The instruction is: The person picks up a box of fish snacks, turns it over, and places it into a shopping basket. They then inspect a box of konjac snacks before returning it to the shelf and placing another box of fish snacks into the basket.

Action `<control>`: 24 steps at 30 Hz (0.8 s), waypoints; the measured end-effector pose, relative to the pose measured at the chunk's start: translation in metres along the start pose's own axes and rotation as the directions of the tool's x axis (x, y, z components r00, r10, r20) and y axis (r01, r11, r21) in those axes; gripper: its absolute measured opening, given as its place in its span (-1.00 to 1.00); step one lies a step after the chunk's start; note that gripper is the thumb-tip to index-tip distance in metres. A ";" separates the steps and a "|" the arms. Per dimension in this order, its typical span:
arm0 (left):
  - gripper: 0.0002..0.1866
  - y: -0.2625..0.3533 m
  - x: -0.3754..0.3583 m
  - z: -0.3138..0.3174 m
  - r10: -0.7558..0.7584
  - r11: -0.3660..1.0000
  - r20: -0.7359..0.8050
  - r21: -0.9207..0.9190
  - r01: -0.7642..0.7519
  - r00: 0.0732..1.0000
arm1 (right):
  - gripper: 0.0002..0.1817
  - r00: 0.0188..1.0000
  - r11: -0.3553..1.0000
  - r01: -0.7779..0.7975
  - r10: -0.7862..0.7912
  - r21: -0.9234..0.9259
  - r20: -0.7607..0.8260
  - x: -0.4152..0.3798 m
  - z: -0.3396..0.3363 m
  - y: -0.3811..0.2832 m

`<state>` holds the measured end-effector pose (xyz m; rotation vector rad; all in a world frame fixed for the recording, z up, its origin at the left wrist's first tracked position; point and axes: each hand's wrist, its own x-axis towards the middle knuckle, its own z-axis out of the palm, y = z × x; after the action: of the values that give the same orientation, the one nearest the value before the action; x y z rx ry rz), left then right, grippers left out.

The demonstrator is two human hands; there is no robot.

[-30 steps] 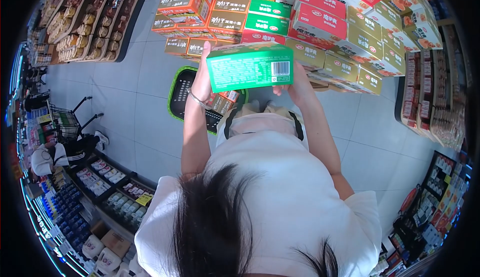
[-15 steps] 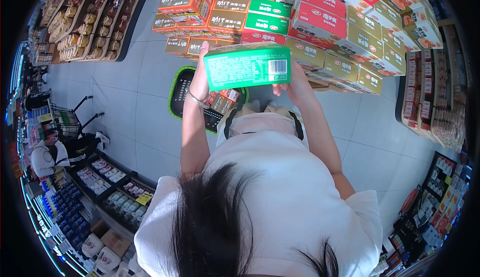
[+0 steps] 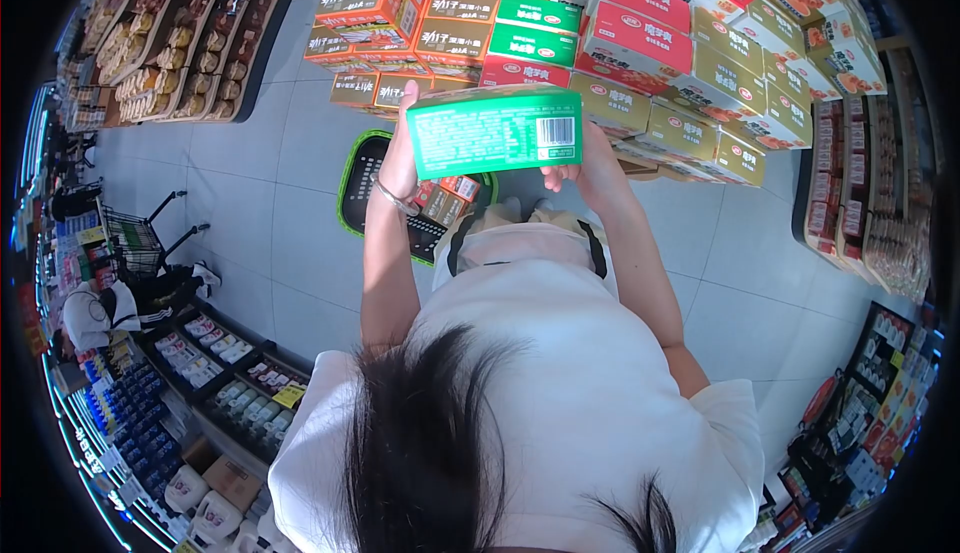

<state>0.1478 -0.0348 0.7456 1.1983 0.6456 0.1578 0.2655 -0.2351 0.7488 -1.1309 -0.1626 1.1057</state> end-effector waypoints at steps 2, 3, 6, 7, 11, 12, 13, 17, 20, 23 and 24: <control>-0.23 0.000 0.000 0.001 -0.003 1.000 0.007 -0.005 0.003 1.000 | -0.47 1.000 1.000 -0.001 0.001 -0.004 -0.006 -0.001 0.000 0.000; -0.23 0.001 -0.001 0.002 -0.006 1.000 0.006 -0.009 0.006 1.000 | -0.47 1.000 1.000 0.002 -0.002 -0.007 -0.006 -0.002 0.000 -0.001; -0.23 0.001 -0.001 0.003 -0.014 1.000 -0.006 -0.007 0.014 1.000 | -0.47 1.000 1.000 0.012 -0.012 -0.007 -0.011 -0.002 0.000 0.001; -0.23 0.001 -0.001 0.003 -0.018 1.000 -0.018 -0.001 0.018 1.000 | -0.46 1.000 1.000 0.019 -0.019 -0.006 -0.014 -0.002 0.000 0.002; -0.23 0.003 -0.004 0.005 -0.006 1.000 -0.012 0.013 0.006 1.000 | -0.47 1.000 1.000 0.024 -0.024 -0.005 -0.003 -0.003 -0.001 0.003; -0.23 0.004 -0.004 0.005 -0.004 1.000 -0.003 0.011 0.004 1.000 | -0.47 1.000 1.000 0.024 -0.024 -0.004 0.001 -0.003 -0.001 0.003; -0.23 0.004 -0.004 0.005 -0.001 1.000 0.006 0.009 0.001 1.000 | -0.48 1.000 1.000 0.023 -0.023 -0.002 0.004 -0.003 -0.001 0.003; -0.23 0.001 -0.002 0.002 0.001 1.000 0.024 0.000 -0.001 1.000 | -0.49 1.000 1.000 0.030 -0.030 -0.004 0.005 -0.004 -0.001 0.003; -0.24 -0.004 0.001 -0.002 -0.013 0.999 0.030 -0.032 0.014 0.999 | -0.50 1.000 1.000 0.025 -0.025 -0.001 0.005 -0.004 -0.001 0.003; -0.24 -0.007 0.003 -0.004 -0.013 0.999 0.050 -0.047 0.015 0.999 | -0.50 1.000 1.000 0.019 -0.019 0.005 -0.009 -0.003 -0.001 0.004; -0.24 -0.007 0.003 -0.004 -0.009 0.999 0.042 -0.041 0.011 0.999 | -0.49 1.000 1.000 0.017 -0.017 0.010 0.000 -0.003 -0.001 0.004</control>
<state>0.1468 -0.0330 0.7376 1.1560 0.6087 0.1368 0.2618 -0.2385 0.7462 -1.1189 -0.1661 1.0908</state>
